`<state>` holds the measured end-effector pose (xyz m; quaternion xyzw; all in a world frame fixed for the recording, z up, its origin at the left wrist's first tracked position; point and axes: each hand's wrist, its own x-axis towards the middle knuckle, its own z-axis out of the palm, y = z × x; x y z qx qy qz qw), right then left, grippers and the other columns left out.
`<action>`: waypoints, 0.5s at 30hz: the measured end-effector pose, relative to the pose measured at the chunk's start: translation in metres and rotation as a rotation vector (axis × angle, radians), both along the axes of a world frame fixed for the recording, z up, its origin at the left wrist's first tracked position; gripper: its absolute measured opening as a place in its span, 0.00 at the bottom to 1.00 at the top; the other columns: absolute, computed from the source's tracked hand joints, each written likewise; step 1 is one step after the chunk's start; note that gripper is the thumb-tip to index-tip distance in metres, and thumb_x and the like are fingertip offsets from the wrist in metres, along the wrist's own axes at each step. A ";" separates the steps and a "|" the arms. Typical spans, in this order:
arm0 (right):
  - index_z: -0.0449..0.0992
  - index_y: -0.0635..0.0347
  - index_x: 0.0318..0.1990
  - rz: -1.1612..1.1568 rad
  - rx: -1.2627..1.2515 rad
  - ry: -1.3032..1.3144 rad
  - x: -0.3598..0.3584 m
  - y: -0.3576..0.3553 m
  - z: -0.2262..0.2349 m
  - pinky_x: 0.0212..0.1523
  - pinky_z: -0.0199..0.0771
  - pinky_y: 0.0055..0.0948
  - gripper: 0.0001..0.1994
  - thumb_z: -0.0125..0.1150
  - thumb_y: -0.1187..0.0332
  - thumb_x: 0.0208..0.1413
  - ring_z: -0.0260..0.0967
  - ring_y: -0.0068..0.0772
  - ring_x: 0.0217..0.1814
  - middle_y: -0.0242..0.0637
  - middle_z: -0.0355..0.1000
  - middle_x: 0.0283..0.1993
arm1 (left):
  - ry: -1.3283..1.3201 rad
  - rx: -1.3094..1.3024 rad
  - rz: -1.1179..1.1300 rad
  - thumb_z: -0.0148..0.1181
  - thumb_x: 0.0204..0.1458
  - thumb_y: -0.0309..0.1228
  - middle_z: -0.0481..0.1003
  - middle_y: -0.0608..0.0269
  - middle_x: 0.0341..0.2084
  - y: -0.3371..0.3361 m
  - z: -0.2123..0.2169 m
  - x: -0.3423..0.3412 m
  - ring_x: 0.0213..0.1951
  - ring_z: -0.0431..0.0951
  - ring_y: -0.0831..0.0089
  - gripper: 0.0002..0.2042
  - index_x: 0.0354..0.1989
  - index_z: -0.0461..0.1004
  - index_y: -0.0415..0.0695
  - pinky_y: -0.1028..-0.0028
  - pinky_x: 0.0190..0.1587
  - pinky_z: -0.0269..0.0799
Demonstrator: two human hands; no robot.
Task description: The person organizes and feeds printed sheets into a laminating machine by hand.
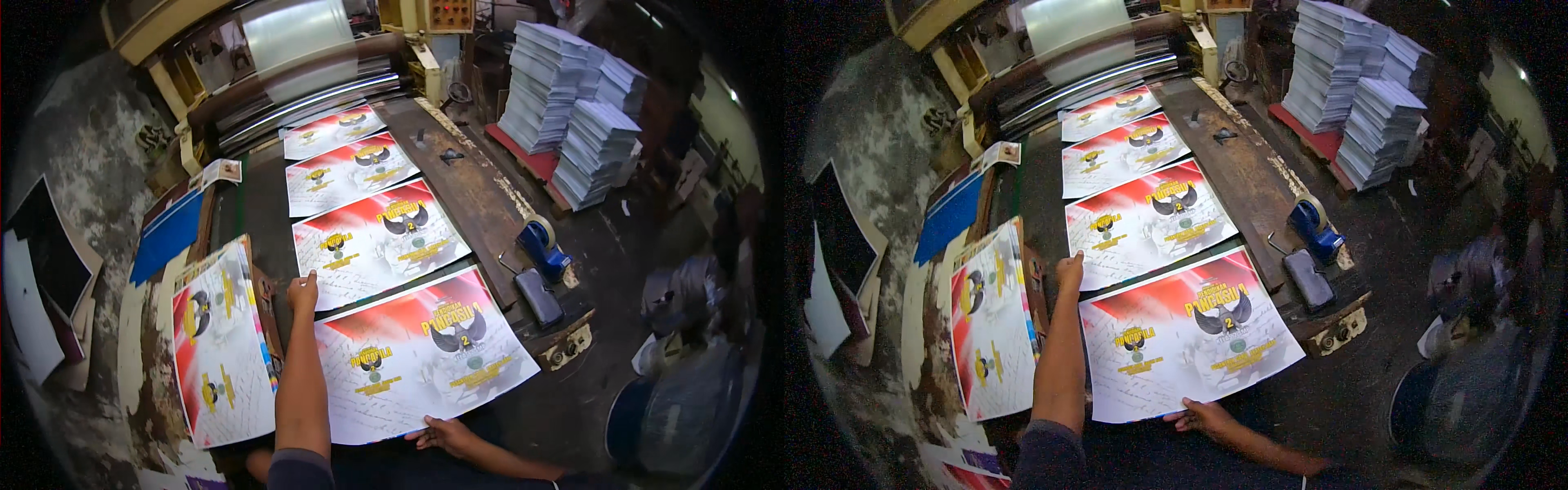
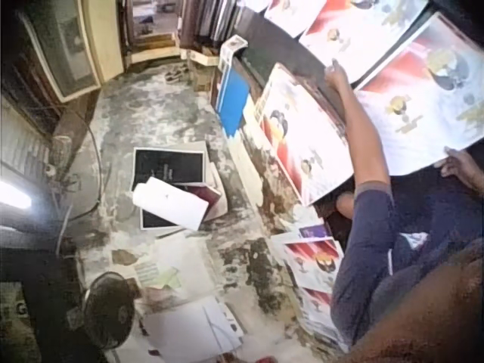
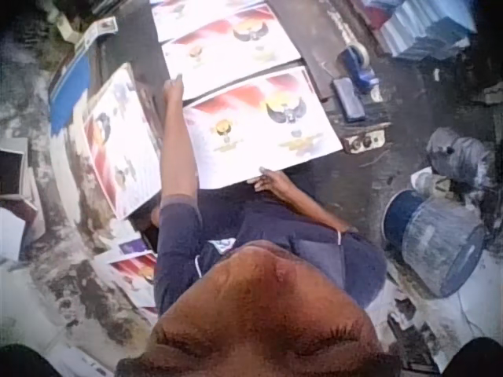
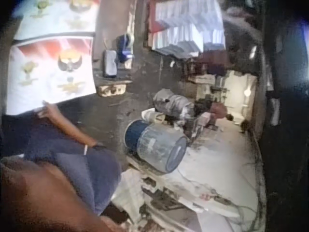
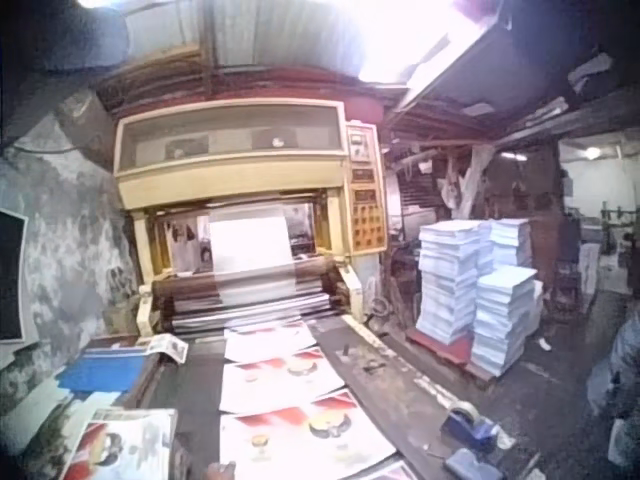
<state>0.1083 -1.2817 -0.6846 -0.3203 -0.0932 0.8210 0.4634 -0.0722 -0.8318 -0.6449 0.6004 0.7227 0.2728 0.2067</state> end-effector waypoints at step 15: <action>0.62 0.58 0.47 -0.274 0.088 -0.017 0.005 0.063 0.032 0.43 0.75 0.38 0.12 0.46 0.61 0.62 0.73 0.33 0.37 0.49 0.72 0.47 | 0.280 0.420 -0.554 0.56 0.53 0.46 0.59 0.39 0.60 -0.112 0.210 -0.028 0.63 0.55 0.44 0.29 0.58 0.64 0.39 0.60 0.64 0.52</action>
